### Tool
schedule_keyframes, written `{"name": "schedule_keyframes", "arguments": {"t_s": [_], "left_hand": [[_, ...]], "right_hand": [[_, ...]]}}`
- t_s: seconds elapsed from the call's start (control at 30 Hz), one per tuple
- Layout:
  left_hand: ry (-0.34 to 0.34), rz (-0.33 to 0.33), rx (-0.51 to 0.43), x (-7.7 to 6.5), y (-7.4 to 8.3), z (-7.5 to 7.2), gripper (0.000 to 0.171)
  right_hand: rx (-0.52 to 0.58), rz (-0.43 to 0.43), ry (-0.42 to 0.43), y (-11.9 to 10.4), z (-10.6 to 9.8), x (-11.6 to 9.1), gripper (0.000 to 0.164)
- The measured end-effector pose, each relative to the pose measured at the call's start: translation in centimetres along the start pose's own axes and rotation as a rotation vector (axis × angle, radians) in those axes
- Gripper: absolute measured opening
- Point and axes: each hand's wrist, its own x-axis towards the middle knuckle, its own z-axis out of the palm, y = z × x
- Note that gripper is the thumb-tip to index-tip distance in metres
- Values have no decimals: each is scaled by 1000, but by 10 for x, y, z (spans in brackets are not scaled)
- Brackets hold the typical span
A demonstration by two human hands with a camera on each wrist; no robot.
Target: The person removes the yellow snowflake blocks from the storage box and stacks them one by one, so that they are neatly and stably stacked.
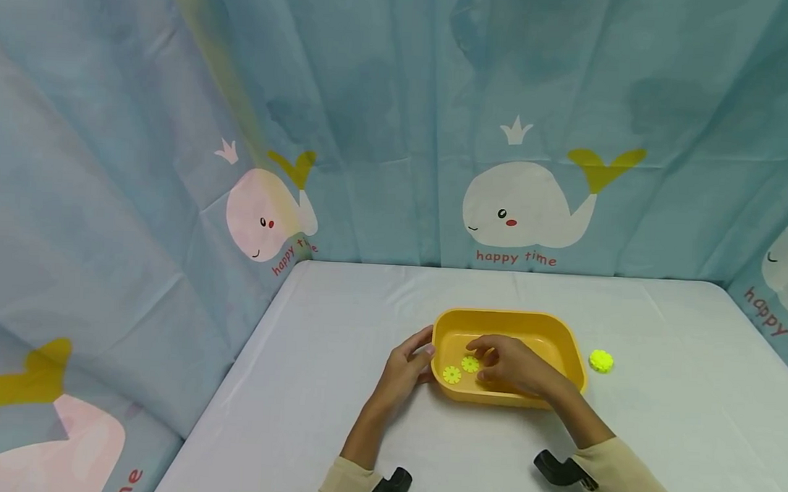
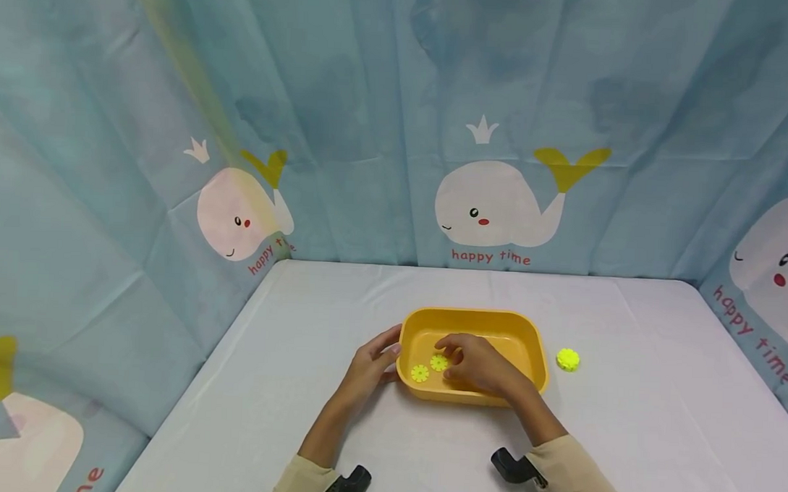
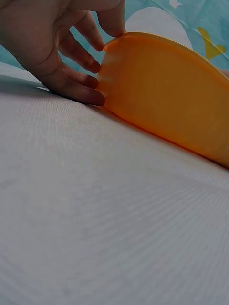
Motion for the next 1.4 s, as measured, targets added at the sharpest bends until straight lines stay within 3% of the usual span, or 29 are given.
{"name": "schedule_keyframes", "arguments": {"t_s": [0.63, 1.4], "left_hand": [[-9, 7, -4, 0, 1, 0, 48], [-18, 9, -10, 0, 0, 0, 49]], "right_hand": [[-123, -107, -25, -3, 5, 16, 31], [-102, -27, 9, -5, 6, 7, 23]]}}
